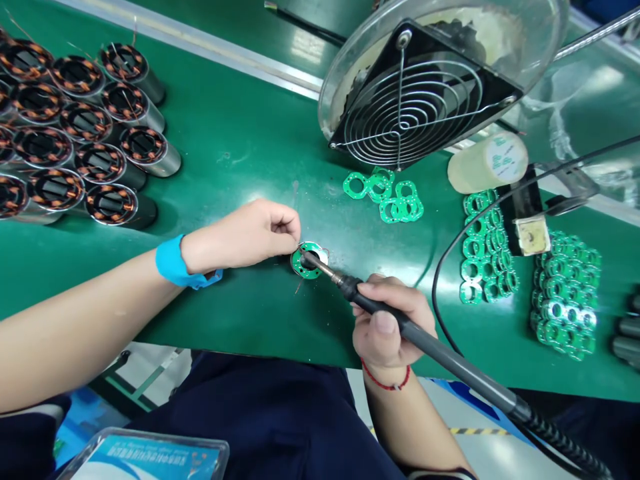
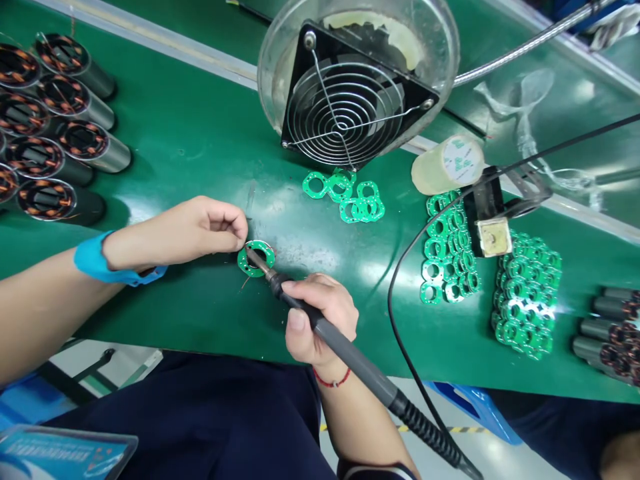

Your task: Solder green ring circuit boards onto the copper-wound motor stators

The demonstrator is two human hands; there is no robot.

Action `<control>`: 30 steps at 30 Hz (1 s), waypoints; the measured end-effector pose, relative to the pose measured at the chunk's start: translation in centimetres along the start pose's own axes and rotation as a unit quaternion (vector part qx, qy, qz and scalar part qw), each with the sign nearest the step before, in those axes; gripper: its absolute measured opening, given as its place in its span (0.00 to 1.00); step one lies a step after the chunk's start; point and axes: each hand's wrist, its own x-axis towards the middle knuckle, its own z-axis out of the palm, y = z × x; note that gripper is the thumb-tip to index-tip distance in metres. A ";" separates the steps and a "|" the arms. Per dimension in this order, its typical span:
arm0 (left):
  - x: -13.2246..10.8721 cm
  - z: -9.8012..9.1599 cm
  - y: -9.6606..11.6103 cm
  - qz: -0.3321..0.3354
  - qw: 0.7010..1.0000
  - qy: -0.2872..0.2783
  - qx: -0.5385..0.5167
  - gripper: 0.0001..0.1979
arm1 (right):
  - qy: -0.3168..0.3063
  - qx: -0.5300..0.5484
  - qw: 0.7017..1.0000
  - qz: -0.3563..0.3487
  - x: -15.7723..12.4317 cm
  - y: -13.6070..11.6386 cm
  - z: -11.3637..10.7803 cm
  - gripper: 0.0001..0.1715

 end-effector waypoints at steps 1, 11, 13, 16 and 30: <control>0.0 0.0 0.0 -0.002 1.000 -0.001 0.000 0.04 | 0.007 0.014 1.000 -0.013 0.0 0.0 0.1 0.21; 0.1 0.0 -0.6 0.043 0.999 -0.016 0.009 0.03 | -0.226 -0.012 0.973 -0.042 3.1 -1.2 1.5 0.33; -0.3 -0.1 -0.7 0.053 0.998 -0.016 0.040 0.02 | -0.238 -0.015 0.970 -0.039 3.3 -1.1 1.6 0.32; -1.2 -0.2 -0.7 0.082 0.988 -0.017 0.126 0.10 | -0.206 -0.044 0.977 -0.022 3.2 -0.6 1.7 0.28; -0.6 1.4 -0.6 0.118 0.992 0.043 -0.022 0.04 | -0.138 -0.085 0.979 -0.125 3.0 -1.0 2.1 0.34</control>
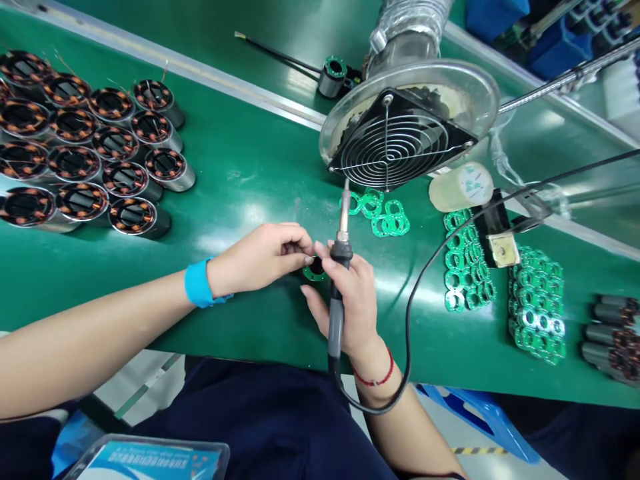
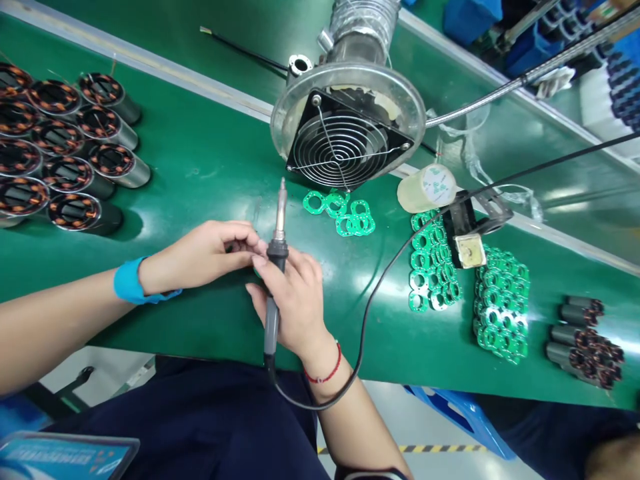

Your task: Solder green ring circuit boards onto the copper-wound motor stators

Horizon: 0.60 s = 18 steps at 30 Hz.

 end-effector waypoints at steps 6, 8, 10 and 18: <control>0.2 -0.3 0.2 -0.108 0.991 -0.005 -0.080 0.06 | 0.015 0.013 1.000 0.016 0.2 -0.5 -0.6 0.25; 0.2 -0.4 0.4 -0.114 0.990 0.004 -0.086 0.05 | 0.048 0.042 0.998 0.029 0.0 -0.6 -0.5 0.22; 0.3 -0.3 0.5 -0.111 0.990 0.008 -0.086 0.04 | 0.096 0.066 0.992 0.053 -0.5 -0.5 -0.4 0.20; 0.5 -0.3 0.4 -0.110 0.992 -0.003 -0.062 0.02 | 0.241 0.124 0.957 0.103 -2.0 0.1 -0.6 0.11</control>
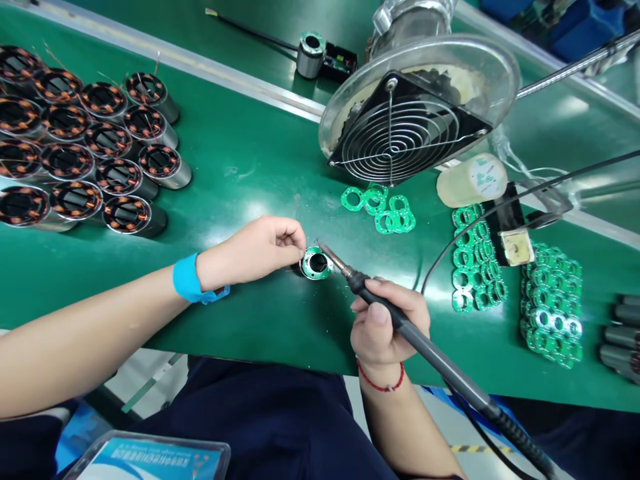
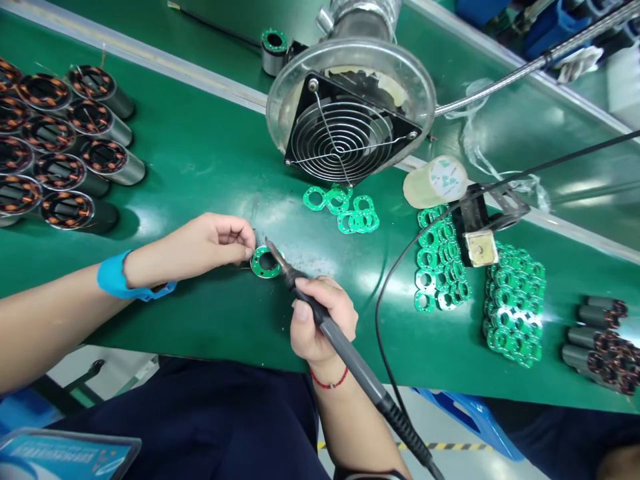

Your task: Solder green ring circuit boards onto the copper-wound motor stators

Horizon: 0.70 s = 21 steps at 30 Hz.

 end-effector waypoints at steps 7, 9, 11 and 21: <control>0.0 -0.3 0.3 -0.024 1.000 -0.018 -0.010 0.03 | -0.007 0.033 0.999 -0.012 0.0 0.2 -0.4 0.11; 0.0 -0.2 0.2 -0.024 1.000 -0.009 -0.003 0.03 | -0.011 0.040 0.999 -0.015 -0.1 0.3 -0.3 0.11; 0.0 -0.1 0.1 -0.028 1.000 0.001 0.001 0.03 | -0.015 0.045 0.999 -0.018 -0.1 0.4 -0.2 0.11; -0.2 0.5 0.0 0.011 0.998 0.035 0.052 0.04 | -0.055 0.056 0.997 -0.022 0.3 0.3 -0.1 0.17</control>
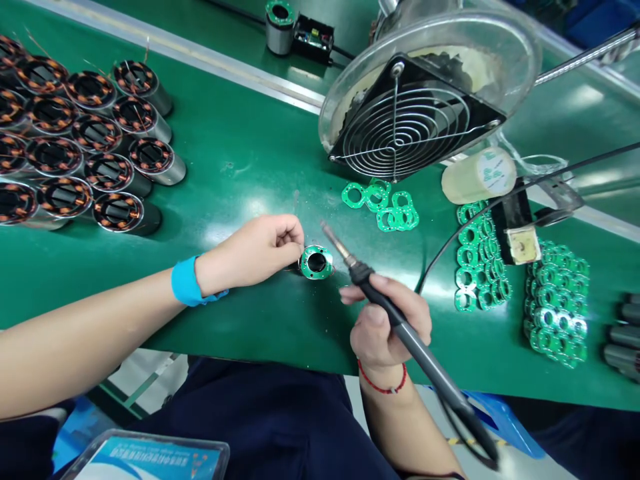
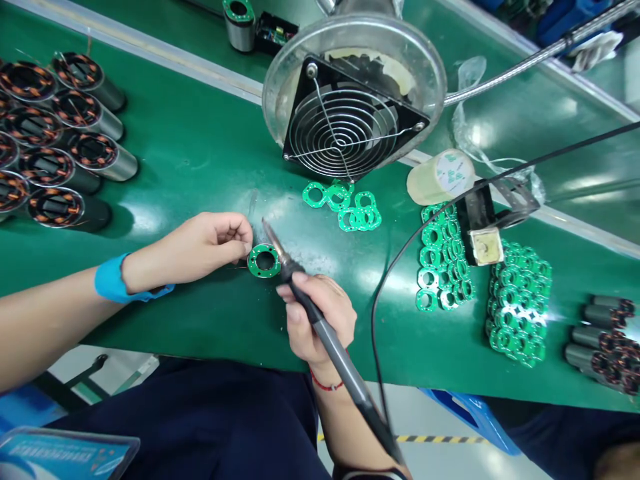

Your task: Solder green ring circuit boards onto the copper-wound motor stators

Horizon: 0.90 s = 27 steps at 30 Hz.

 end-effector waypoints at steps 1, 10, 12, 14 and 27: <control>0.0 0.1 0.0 0.009 1.000 0.004 0.005 0.04 | -0.019 -0.011 1.000 0.007 0.2 0.0 0.1 0.21; -0.5 -0.3 -0.5 0.084 0.994 0.000 0.064 0.02 | -0.266 -0.137 0.954 0.012 2.0 -0.1 0.8 0.32; -0.7 -0.9 -0.6 0.086 0.992 -0.039 0.082 0.07 | -0.251 -0.146 0.957 0.014 2.1 0.1 0.8 0.30; -0.8 -1.6 -0.6 0.089 0.986 -0.088 0.110 0.12 | -0.224 -0.165 0.961 0.008 2.0 0.4 0.7 0.26; -0.3 0.2 -0.4 0.078 0.996 -0.025 -0.024 0.08 | -0.193 -0.199 0.957 -0.081 1.7 -0.6 1.0 0.26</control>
